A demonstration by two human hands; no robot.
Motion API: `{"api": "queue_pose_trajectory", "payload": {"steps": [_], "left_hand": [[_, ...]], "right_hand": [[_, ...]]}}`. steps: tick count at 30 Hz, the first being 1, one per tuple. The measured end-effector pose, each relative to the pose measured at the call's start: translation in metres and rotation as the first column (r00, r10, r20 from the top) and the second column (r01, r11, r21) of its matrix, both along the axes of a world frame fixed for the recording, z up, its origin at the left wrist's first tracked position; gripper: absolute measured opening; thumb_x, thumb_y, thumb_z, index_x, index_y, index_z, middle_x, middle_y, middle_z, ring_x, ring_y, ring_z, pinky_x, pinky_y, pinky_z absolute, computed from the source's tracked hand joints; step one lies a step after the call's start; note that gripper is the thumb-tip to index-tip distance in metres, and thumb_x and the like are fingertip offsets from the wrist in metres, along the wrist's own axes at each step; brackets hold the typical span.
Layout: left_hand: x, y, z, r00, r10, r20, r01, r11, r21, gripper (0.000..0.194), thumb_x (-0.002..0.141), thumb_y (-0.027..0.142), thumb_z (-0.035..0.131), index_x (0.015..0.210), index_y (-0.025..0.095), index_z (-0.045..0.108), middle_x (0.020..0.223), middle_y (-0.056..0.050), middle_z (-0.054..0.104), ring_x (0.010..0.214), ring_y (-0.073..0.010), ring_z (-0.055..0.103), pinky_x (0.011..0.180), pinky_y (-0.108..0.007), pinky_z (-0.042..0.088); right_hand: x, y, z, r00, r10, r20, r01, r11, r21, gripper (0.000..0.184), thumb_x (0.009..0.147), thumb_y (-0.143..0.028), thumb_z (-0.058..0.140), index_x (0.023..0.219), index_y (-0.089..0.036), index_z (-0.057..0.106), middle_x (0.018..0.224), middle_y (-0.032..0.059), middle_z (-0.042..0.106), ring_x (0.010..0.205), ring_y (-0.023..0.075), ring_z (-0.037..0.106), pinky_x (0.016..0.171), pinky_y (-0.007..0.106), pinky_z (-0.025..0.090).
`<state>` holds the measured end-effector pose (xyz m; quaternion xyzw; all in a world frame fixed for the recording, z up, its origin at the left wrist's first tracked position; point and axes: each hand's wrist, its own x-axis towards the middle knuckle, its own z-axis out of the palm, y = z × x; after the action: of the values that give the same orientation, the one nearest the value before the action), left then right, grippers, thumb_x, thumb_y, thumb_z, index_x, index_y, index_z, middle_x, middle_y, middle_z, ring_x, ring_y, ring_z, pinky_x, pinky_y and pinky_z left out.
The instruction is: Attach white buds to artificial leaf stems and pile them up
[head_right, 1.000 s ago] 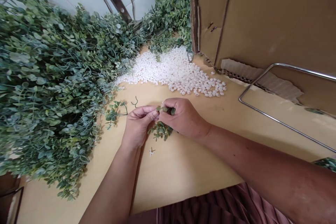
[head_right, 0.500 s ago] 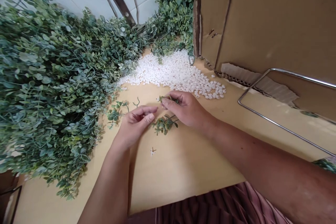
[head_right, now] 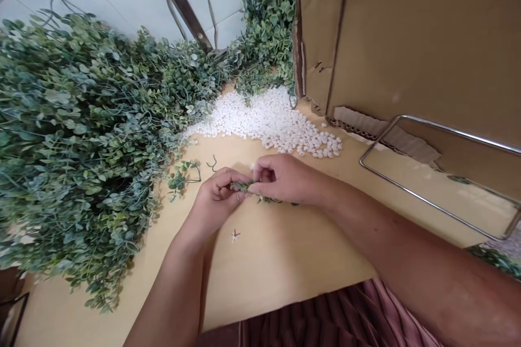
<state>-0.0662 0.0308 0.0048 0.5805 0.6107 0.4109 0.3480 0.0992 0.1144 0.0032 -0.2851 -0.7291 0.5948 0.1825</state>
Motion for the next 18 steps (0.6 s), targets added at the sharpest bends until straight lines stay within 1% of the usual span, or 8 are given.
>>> {"api": "queue_pose_trajectory", "payload": {"steps": [2,4,5,7,11,14,16,18], "left_hand": [[0.002,0.0,0.003,0.996,0.063,0.067,-0.063,0.998,0.008,0.018,0.065,0.006,0.065,0.078,0.019,0.068,0.072,0.0,0.054,0.066,-0.0092,0.049,0.062,-0.022,0.041],[0.004,0.001,0.005,0.978,0.107,0.181,-0.105,0.994,-0.023,0.024,0.063,0.006,0.067,0.083,0.019,0.067,0.068,0.002,0.052,0.063,-0.0078,0.047,0.061,-0.021,0.04],[0.004,0.001,0.005,0.962,0.116,0.248,-0.108,0.993,-0.046,0.026,0.062,0.007,0.069,0.085,0.018,0.067,0.067,0.003,0.052,0.062,-0.0073,0.047,0.061,-0.02,0.04],[0.006,0.002,0.006,0.924,0.118,0.365,-0.092,0.992,-0.086,0.03,0.059,0.009,0.073,0.087,0.018,0.066,0.066,0.003,0.055,0.062,-0.007,0.049,0.062,-0.02,0.041],[0.008,0.003,0.007,0.859,0.151,0.49,-0.083,0.984,-0.157,0.029,0.055,0.016,0.078,0.082,0.016,0.067,0.067,0.002,0.061,0.064,-0.0075,0.053,0.064,-0.02,0.043],[0.008,0.004,0.008,0.82,0.179,0.544,-0.081,0.976,-0.201,0.022,0.058,0.022,0.078,0.077,0.015,0.068,0.066,0.001,0.063,0.06,-0.0069,0.053,0.061,-0.02,0.043],[0.008,0.004,0.008,0.812,0.192,0.552,-0.087,0.974,-0.21,0.019,0.06,0.024,0.077,0.074,0.015,0.068,0.067,0.0,0.063,0.057,-0.0063,0.051,0.058,-0.02,0.042],[0.009,0.004,0.009,0.817,0.196,0.542,-0.1,0.974,-0.201,0.017,0.06,0.023,0.076,0.072,0.015,0.067,0.063,0.001,0.062,0.054,-0.0058,0.048,0.056,-0.019,0.041]], "right_hand": [[-0.003,-0.005,-0.004,1.0,-0.029,0.002,0.028,0.98,0.197,0.014,0.066,-0.025,0.065,0.07,-0.016,0.056,0.063,-0.0019,0.049,0.056,0.0101,0.046,0.052,0.023,0.037],[-0.005,-0.009,-0.007,0.995,-0.094,-0.028,0.098,0.923,0.372,0.014,0.066,-0.021,0.065,0.077,-0.016,0.059,0.075,0.0022,0.053,0.068,0.014,0.051,0.062,0.027,0.041],[-0.006,-0.01,-0.009,0.992,-0.119,-0.049,0.128,0.889,0.439,0.016,0.066,-0.02,0.065,0.081,-0.016,0.061,0.08,0.0042,0.054,0.073,0.0162,0.052,0.066,0.029,0.042],[-0.007,-0.012,-0.011,0.99,-0.117,-0.084,0.144,0.838,0.527,0.018,0.069,-0.02,0.064,0.086,-0.016,0.062,0.085,0.0069,0.055,0.081,0.0196,0.053,0.072,0.033,0.043],[-0.008,-0.012,-0.014,0.995,-0.043,-0.09,0.088,0.803,0.59,0.011,0.072,-0.016,0.061,0.083,-0.015,0.062,0.082,0.0075,0.057,0.082,0.0199,0.055,0.073,0.032,0.044],[-0.007,-0.012,-0.015,0.996,-0.032,-0.08,0.074,0.794,0.603,0.006,0.076,-0.018,0.058,0.078,-0.014,0.062,0.078,0.0077,0.058,0.077,0.0189,0.055,0.068,0.03,0.043],[-0.007,-0.012,-0.014,0.997,-0.014,-0.072,0.054,0.803,0.594,0.012,0.08,-0.02,0.055,0.075,-0.013,0.063,0.075,0.0081,0.059,0.074,0.0185,0.055,0.066,0.03,0.043],[-0.008,-0.013,-0.013,0.998,-0.003,-0.07,0.042,0.831,0.554,0.016,0.081,-0.021,0.052,0.072,-0.013,0.063,0.073,0.008,0.059,0.073,0.0179,0.055,0.065,0.03,0.042]]}}
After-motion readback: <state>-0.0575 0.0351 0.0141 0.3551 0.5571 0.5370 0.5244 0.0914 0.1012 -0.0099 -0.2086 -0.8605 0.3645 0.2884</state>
